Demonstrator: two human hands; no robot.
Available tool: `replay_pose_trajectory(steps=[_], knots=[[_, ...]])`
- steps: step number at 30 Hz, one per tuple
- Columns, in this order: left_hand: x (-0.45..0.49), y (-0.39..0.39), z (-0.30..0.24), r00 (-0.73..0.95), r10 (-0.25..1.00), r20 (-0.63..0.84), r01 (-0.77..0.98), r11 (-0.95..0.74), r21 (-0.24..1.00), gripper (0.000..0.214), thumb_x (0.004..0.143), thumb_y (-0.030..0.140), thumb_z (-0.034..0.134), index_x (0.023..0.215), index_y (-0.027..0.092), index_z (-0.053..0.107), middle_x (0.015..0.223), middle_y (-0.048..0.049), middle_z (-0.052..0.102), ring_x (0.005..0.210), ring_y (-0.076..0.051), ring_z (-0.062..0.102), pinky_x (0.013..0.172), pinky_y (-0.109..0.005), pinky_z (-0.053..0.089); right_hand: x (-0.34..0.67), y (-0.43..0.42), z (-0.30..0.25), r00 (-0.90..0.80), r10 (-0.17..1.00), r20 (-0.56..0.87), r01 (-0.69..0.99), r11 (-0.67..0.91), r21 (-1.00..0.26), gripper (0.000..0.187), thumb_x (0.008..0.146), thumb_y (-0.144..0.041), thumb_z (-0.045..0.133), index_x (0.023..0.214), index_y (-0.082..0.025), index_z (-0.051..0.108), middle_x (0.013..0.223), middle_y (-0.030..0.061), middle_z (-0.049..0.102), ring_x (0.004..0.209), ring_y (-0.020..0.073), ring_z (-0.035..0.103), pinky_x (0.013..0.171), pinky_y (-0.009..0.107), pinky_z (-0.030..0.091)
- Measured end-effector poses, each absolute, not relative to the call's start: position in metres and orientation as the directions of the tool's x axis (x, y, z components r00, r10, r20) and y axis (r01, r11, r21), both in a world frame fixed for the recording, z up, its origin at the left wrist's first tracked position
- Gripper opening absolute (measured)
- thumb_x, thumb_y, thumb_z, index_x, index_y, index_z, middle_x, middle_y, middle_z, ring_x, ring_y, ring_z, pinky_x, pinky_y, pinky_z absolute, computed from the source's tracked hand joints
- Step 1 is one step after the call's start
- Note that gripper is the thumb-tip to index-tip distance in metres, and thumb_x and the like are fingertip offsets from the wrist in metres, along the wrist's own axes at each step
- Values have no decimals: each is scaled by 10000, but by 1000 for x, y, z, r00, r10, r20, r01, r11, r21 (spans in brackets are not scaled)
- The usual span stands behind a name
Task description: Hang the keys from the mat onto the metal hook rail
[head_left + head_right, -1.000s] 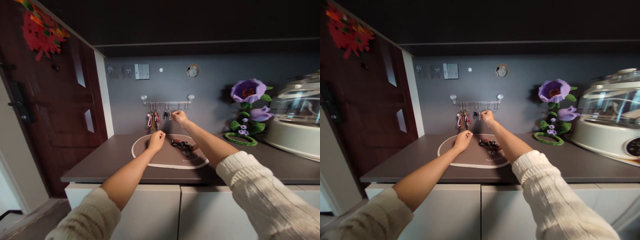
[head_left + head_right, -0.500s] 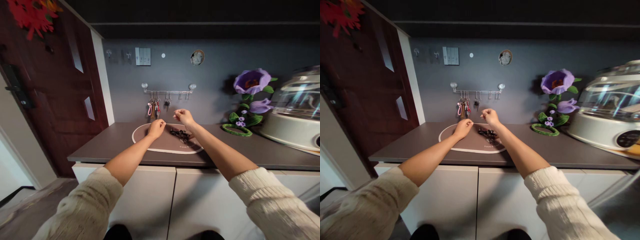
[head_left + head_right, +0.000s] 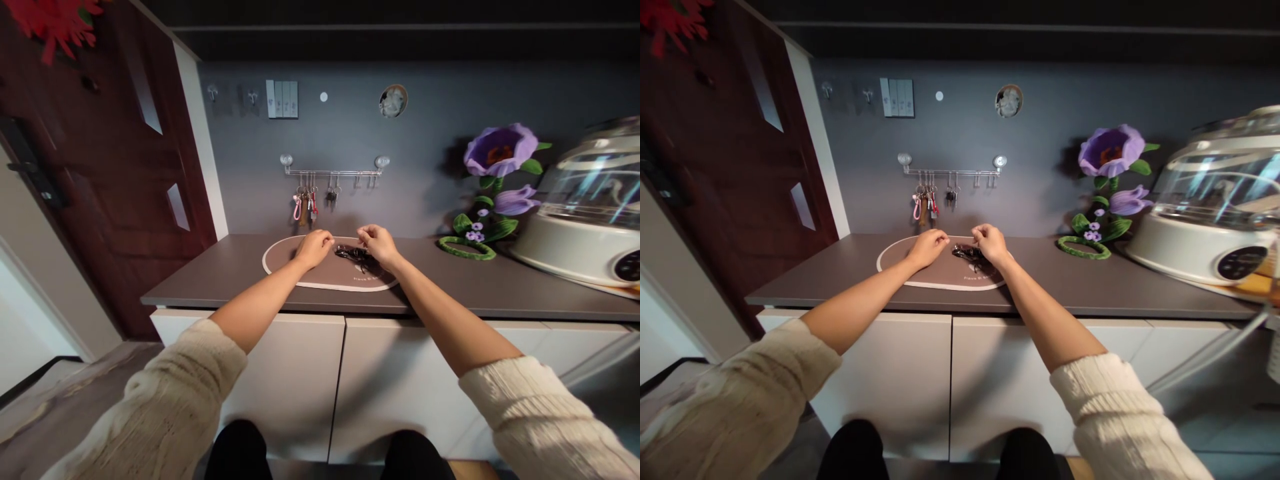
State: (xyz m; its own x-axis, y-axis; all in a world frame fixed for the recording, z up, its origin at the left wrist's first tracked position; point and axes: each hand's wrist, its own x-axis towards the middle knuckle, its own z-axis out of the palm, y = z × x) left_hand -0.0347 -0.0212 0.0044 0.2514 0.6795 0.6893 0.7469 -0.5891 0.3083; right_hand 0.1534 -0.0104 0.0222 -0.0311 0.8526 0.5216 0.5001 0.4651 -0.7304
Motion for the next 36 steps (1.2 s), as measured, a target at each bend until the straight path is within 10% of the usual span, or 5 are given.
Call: replay_pose_trajectory(steps=[36], knots=[[-4, -25, 10, 373, 770, 517, 853, -504, 135, 174, 760, 293, 578, 895, 217, 658, 922, -53, 612, 918, -192, 531, 809, -311, 395, 163, -33, 19, -129, 840, 527, 860, 360, -363, 211, 834, -262, 444, 862, -165, 629, 785, 67, 659, 695, 133, 573, 626, 210, 355]])
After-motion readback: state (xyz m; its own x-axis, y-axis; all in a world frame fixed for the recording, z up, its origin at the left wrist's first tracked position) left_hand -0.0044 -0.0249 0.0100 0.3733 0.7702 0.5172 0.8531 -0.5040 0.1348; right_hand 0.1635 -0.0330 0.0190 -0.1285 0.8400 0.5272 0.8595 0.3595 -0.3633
